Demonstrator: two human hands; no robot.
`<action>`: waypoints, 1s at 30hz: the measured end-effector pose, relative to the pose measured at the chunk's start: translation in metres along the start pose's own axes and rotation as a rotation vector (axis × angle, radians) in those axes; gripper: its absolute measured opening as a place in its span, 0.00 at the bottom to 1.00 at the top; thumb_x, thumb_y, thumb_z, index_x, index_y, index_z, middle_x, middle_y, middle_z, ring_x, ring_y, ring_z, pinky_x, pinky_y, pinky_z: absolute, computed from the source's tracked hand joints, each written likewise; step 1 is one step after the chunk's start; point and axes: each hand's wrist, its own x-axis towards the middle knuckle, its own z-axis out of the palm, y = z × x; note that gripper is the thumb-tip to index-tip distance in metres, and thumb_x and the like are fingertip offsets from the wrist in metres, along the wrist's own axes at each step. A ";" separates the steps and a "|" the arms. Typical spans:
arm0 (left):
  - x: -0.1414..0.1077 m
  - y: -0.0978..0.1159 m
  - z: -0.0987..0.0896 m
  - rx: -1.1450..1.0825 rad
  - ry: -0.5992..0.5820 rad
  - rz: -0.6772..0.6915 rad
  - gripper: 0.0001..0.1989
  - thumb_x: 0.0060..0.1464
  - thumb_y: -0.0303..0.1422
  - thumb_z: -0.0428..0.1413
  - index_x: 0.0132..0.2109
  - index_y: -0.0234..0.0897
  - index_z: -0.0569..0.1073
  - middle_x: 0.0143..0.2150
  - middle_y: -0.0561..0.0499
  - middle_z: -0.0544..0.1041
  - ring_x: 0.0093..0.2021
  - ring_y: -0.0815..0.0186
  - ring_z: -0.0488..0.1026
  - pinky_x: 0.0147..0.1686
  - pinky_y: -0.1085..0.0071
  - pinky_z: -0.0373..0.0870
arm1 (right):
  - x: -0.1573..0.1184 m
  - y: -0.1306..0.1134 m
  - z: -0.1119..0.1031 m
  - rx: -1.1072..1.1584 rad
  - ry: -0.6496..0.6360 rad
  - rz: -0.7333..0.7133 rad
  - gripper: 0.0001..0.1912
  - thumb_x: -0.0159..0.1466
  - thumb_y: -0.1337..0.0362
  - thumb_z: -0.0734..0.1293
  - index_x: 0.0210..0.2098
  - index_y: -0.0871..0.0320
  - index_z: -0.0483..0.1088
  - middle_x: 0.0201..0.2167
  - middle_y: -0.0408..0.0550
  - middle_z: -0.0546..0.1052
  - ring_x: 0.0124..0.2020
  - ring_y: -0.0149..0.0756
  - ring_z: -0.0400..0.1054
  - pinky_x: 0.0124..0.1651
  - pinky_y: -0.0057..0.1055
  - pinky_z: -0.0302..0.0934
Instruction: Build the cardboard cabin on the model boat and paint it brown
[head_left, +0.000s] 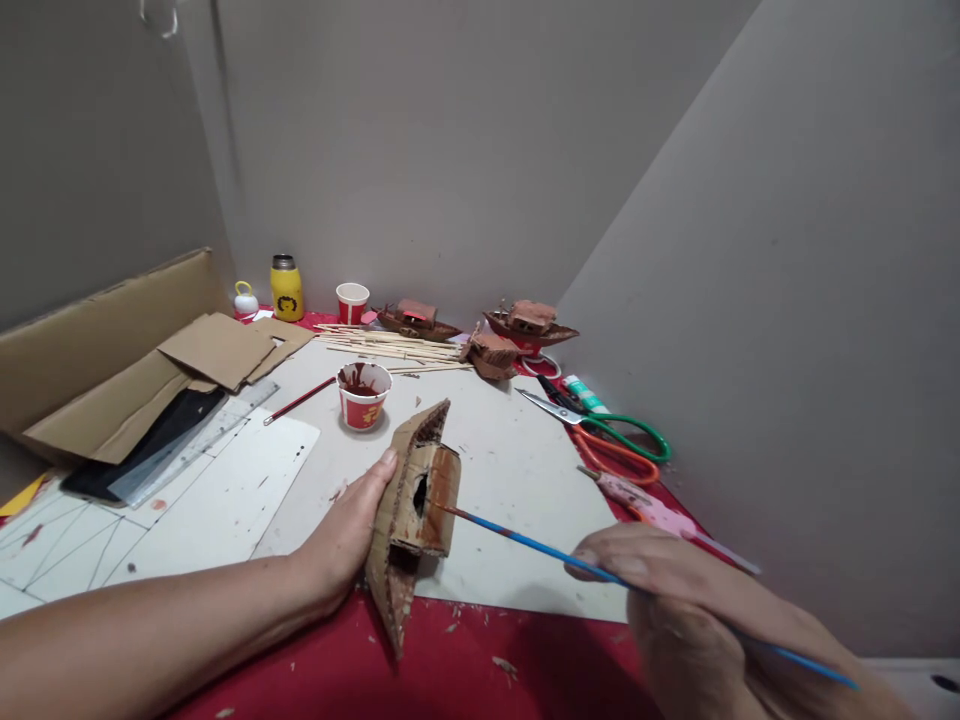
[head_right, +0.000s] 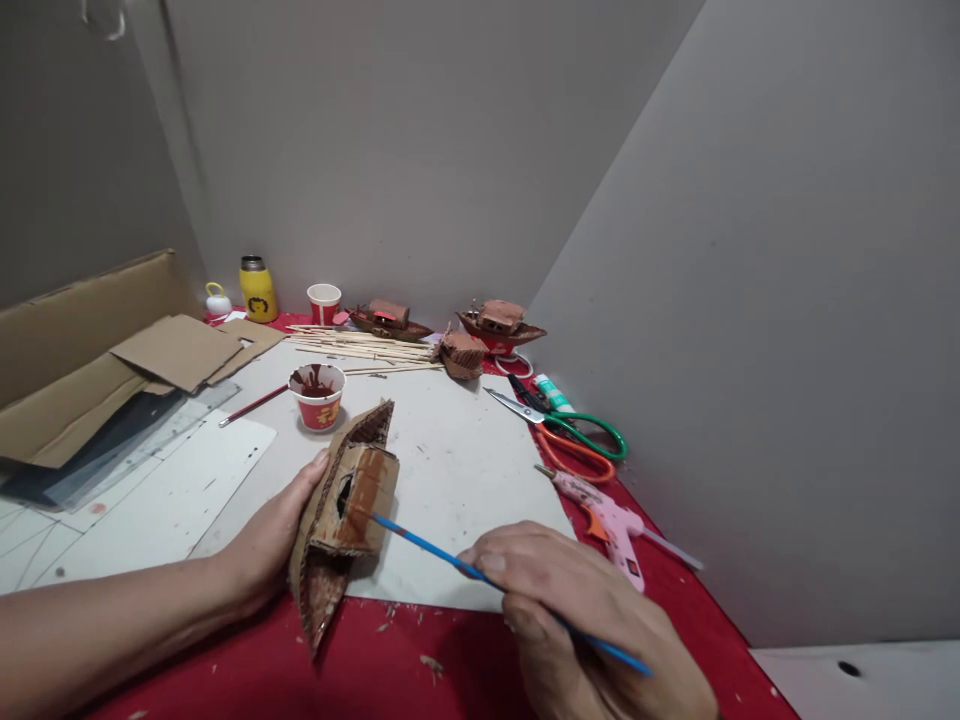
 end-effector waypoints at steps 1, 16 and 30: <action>0.000 0.000 0.000 -0.012 -0.016 -0.020 0.27 0.62 0.53 0.52 0.60 0.43 0.75 0.65 0.50 0.74 0.69 0.51 0.63 0.71 0.57 0.50 | 0.010 -0.002 0.000 -0.076 -0.034 -0.082 0.13 0.66 0.65 0.70 0.47 0.41 0.80 0.34 0.45 0.84 0.34 0.42 0.79 0.38 0.41 0.75; -0.005 0.002 0.002 0.070 -0.141 0.045 0.27 0.65 0.53 0.48 0.58 0.41 0.78 0.65 0.52 0.74 0.71 0.54 0.59 0.71 0.58 0.52 | 0.172 0.055 0.127 -0.021 -0.483 0.054 0.12 0.64 0.60 0.67 0.26 0.58 0.74 0.20 0.43 0.76 0.23 0.32 0.70 0.29 0.29 0.64; -0.005 0.001 0.000 0.140 -0.088 0.091 0.28 0.66 0.52 0.47 0.58 0.38 0.77 0.64 0.48 0.75 0.67 0.52 0.66 0.70 0.59 0.52 | 0.173 0.053 0.113 0.065 -0.351 0.125 0.18 0.63 0.49 0.69 0.32 0.59 0.75 0.24 0.46 0.79 0.25 0.32 0.72 0.28 0.29 0.68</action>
